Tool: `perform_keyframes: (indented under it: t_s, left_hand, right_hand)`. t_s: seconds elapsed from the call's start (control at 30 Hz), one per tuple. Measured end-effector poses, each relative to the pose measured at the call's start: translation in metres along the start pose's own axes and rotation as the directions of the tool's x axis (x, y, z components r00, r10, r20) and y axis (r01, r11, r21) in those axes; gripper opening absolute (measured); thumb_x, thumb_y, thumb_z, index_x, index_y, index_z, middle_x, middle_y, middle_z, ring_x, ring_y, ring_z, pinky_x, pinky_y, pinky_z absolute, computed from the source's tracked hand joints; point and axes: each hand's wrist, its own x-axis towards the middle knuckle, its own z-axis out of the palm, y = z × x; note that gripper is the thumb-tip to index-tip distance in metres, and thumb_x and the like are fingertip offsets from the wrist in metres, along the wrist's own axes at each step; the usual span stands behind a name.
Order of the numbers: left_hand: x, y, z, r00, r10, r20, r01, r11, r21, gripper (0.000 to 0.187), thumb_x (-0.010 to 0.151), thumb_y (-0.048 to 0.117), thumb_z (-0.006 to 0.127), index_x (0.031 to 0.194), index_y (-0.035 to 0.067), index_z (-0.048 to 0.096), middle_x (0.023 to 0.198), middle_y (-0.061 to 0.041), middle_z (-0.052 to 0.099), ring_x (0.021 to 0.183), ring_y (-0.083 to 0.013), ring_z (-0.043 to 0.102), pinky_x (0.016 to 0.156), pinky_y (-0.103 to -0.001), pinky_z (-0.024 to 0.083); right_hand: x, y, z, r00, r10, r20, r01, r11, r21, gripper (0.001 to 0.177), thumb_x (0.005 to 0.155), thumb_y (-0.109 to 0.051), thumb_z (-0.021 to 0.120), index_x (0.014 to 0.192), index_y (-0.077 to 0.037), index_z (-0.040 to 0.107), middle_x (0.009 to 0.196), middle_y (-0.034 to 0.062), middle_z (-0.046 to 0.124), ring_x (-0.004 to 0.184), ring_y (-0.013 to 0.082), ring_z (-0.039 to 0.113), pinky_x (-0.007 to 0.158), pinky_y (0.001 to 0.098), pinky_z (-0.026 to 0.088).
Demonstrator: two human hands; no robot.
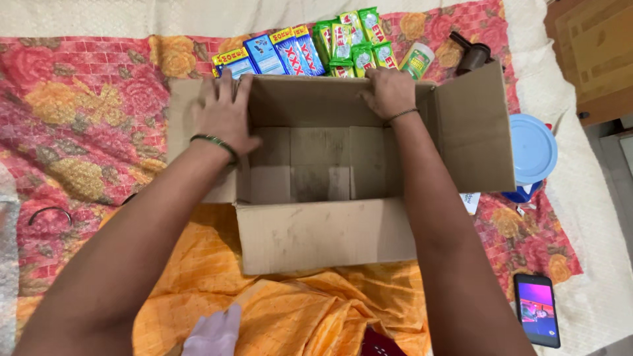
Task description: The person sits on a patterned floor covering and packs small packaged items into a cardboard box. They first place several blue-wrapped bars into the box, followed by green-wrapped bars, arranging them in rows.
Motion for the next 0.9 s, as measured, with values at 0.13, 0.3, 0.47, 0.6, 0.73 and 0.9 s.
perform_keyframes:
  t_s: [0.13, 0.3, 0.47, 0.6, 0.73, 0.9]
  left_hand:
    - [0.053, 0.031, -0.003, 0.997, 0.005, -0.079, -0.013, 0.995, -0.101, 0.103, 0.077, 0.071, 0.073, 0.157, 0.020, 0.032, 0.160, -0.020, 0.031, 0.150, -0.0411, 0.020, 0.112, -0.073, 0.017]
    - [0.169, 0.016, 0.013, 0.951, -0.302, 0.064, 0.173, 0.352, -0.920, 0.090, 0.082, 0.077, 0.054, 0.139, 0.007, 0.064, 0.142, -0.015, 0.069, 0.135, -0.0261, 0.063, 0.118, -0.041, 0.046]
    - [0.234, -0.057, 0.075, 0.822, -0.525, 0.221, 0.435, 0.328, -0.839, 0.106, 0.069, 0.061, 0.084, 0.146, -0.002, 0.047, 0.152, -0.017, 0.051, 0.142, -0.0232, 0.051, 0.118, -0.032, 0.038]
    - [0.247, -0.077, 0.100, 0.763, -0.578, 0.289, 0.636, 0.591, -0.497, 0.140, 0.057, 0.052, 0.101, 0.156, -0.001, 0.016, 0.163, -0.020, 0.026, 0.146, -0.0291, 0.035, 0.115, -0.039, 0.033]
    - [0.236, -0.069, 0.095, 0.714, -0.528, 0.460, 0.697, 0.603, -0.389, 0.141, 0.054, 0.049, 0.103, 0.160, 0.005, 0.020, 0.158, -0.018, 0.043, 0.143, -0.0284, 0.046, 0.115, -0.040, 0.042]
    - [0.218, -0.072, 0.075, 0.758, -0.518, 0.397, 0.631, 0.736, -0.244, 0.104, 0.064, 0.050, 0.096, 0.147, 0.008, 0.049, 0.147, -0.012, 0.060, 0.135, -0.0256, 0.058, 0.109, -0.041, 0.049]
  right_hand:
    - [-0.010, -0.006, -0.018, 0.998, -0.022, 0.052, 0.020, 0.999, 0.027, 0.042, 0.083, -0.052, 0.079, 0.092, -0.012, 0.070, 0.087, 0.0110, 0.071, 0.083, 0.0335, 0.070, 0.071, 0.0495, 0.053]
    - [-0.001, -0.024, -0.045, 0.913, 0.216, 0.345, -0.265, 0.959, 0.100, 0.074, 0.083, -0.079, 0.060, 0.092, -0.006, 0.073, 0.091, 0.0182, 0.074, 0.093, 0.0362, 0.070, 0.083, 0.0495, 0.053]
    - [0.048, -0.038, -0.049, 0.803, 0.201, 0.561, -0.336, 0.930, 0.149, 0.083, 0.091, -0.080, 0.045, 0.102, -0.005, 0.078, 0.107, 0.0229, 0.073, 0.104, 0.0398, 0.068, 0.092, 0.0509, 0.051]
    - [0.069, -0.064, -0.032, 0.797, 0.074, 0.600, -0.270, 0.932, 0.243, 0.074, 0.090, -0.073, 0.048, 0.102, -0.007, 0.080, 0.109, 0.0227, 0.074, 0.105, 0.0392, 0.069, 0.093, 0.0487, 0.052]
    - [0.073, -0.076, -0.023, 0.826, 0.029, 0.563, -0.245, 0.918, 0.311, 0.061, 0.091, -0.065, 0.047, 0.109, -0.016, 0.077, 0.112, 0.0169, 0.073, 0.107, 0.0372, 0.066, 0.091, 0.0484, 0.051]
    - [0.072, -0.079, -0.032, 0.861, 0.046, 0.507, -0.238, 0.917, 0.320, 0.056, 0.093, -0.060, 0.047, 0.110, -0.015, 0.075, 0.109, 0.0160, 0.073, 0.106, 0.0371, 0.066, 0.088, 0.0492, 0.052]
